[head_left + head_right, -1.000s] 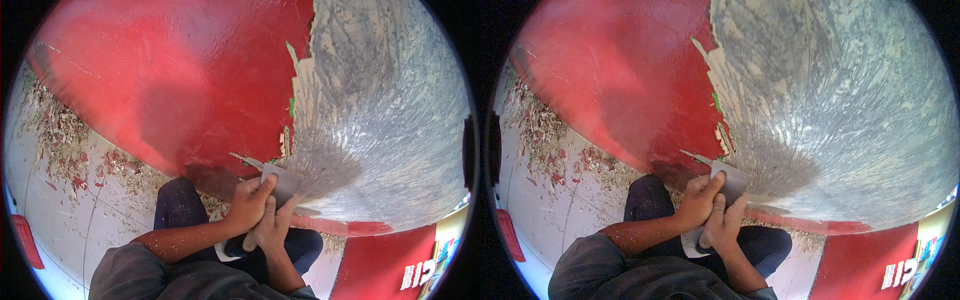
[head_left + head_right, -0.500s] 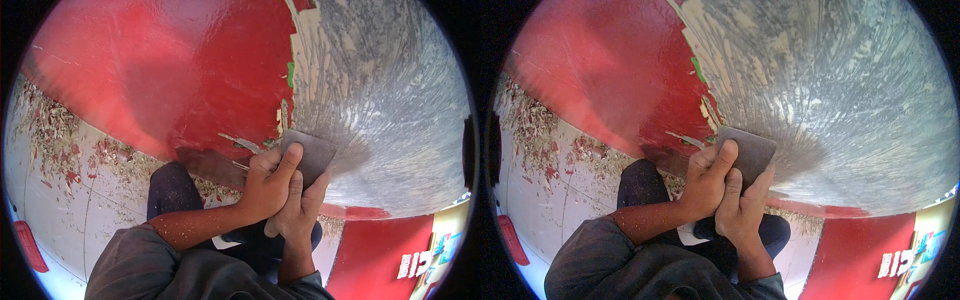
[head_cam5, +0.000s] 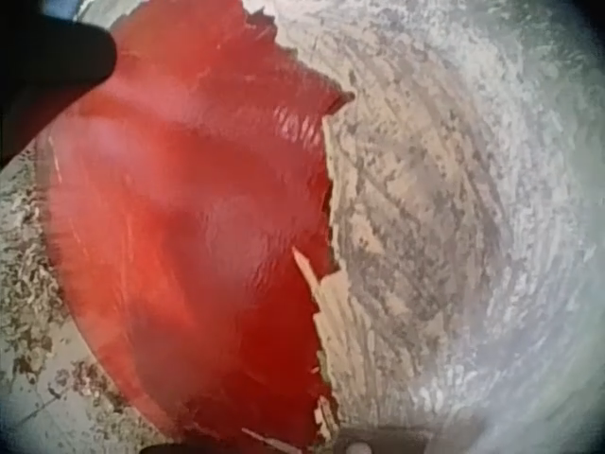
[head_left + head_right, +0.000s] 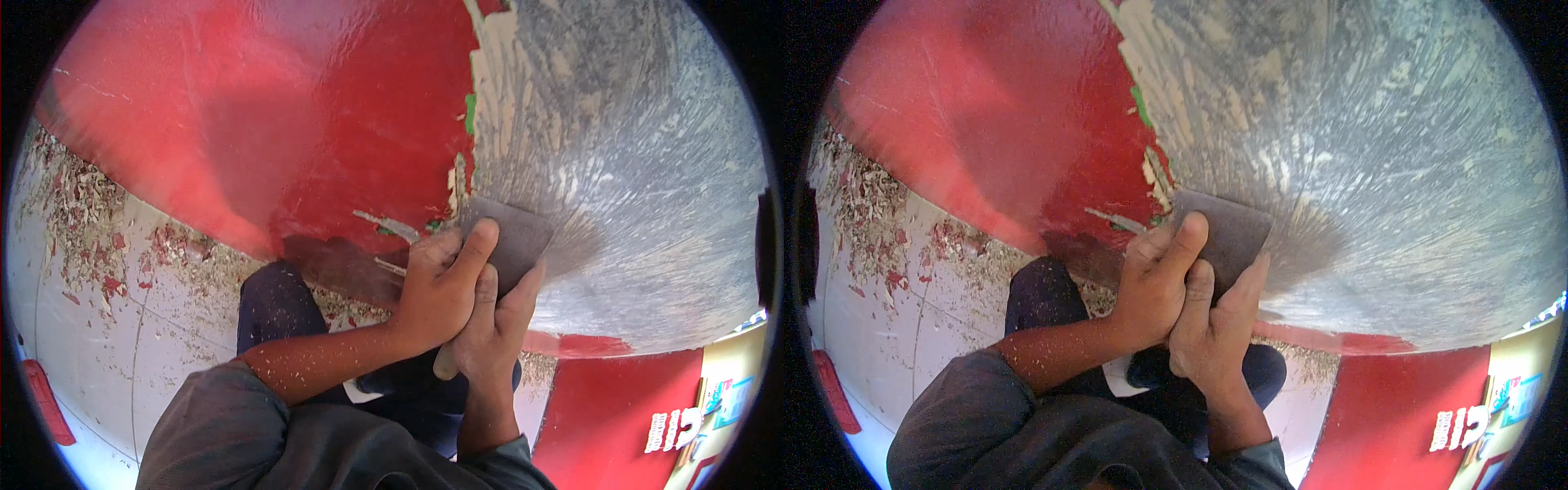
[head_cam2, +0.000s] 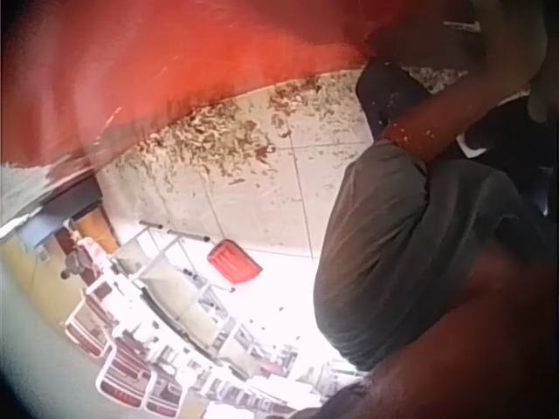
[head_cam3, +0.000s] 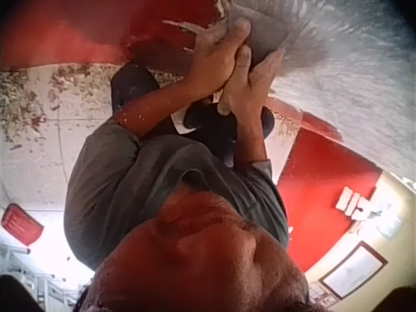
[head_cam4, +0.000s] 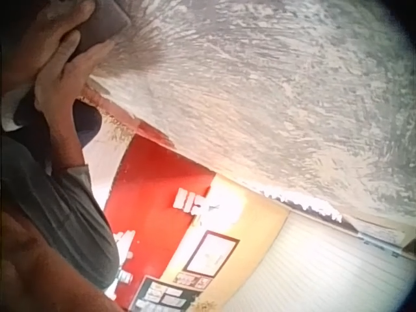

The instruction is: Scraping old red paint from a wall using a handheld metal scraper.

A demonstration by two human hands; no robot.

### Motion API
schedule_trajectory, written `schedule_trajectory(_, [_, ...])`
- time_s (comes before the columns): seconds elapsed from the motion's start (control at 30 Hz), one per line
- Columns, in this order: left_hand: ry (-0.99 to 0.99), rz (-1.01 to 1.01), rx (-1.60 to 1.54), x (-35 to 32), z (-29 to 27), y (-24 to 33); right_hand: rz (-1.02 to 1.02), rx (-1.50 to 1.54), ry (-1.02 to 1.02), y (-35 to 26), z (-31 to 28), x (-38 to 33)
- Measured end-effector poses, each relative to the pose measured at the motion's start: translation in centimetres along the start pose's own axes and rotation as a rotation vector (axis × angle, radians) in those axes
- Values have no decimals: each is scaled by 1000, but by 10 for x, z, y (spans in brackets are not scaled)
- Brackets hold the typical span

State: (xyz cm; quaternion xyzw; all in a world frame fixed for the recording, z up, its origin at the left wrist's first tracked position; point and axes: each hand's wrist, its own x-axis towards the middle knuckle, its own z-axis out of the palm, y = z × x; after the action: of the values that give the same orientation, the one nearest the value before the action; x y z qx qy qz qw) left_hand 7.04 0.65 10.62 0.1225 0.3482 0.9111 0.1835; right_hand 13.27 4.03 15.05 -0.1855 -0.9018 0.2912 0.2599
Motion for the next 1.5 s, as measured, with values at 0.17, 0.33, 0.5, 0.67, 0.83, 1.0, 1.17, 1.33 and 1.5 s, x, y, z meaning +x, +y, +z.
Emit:
schedule_trajectory(0.17, [17,-121,-89,-4,10,-4,29,50,12,16,-1,-5])
schedule_trajectory(0.33, [-60,-42,-88,1,6,5,-30,-103,45,-5,-4,5])
schedule_trajectory(0.5, [89,-42,-264,7,16,18,2,17,31,-17,4,13])
schedule_trajectory(0.67, [-54,-171,-119,-3,7,17,-60,-90,64,2,0,0])
schedule_trajectory(0.83, [-90,-82,-230,8,3,23,-58,-19,82,-22,6,11])
schedule_trajectory(1.0, [-37,-32,-105,11,4,10,30,59,53,-11,6,11])
schedule_trajectory(1.17, [-58,-46,-87,6,8,19,-28,28,91,0,1,0])
schedule_trajectory(1.33, [-48,-75,-139,7,3,17,34,76,45,-14,5,6])
schedule_trajectory(1.5, [-79,-78,-77,4,6,11,90,86,74,-4,2,1])
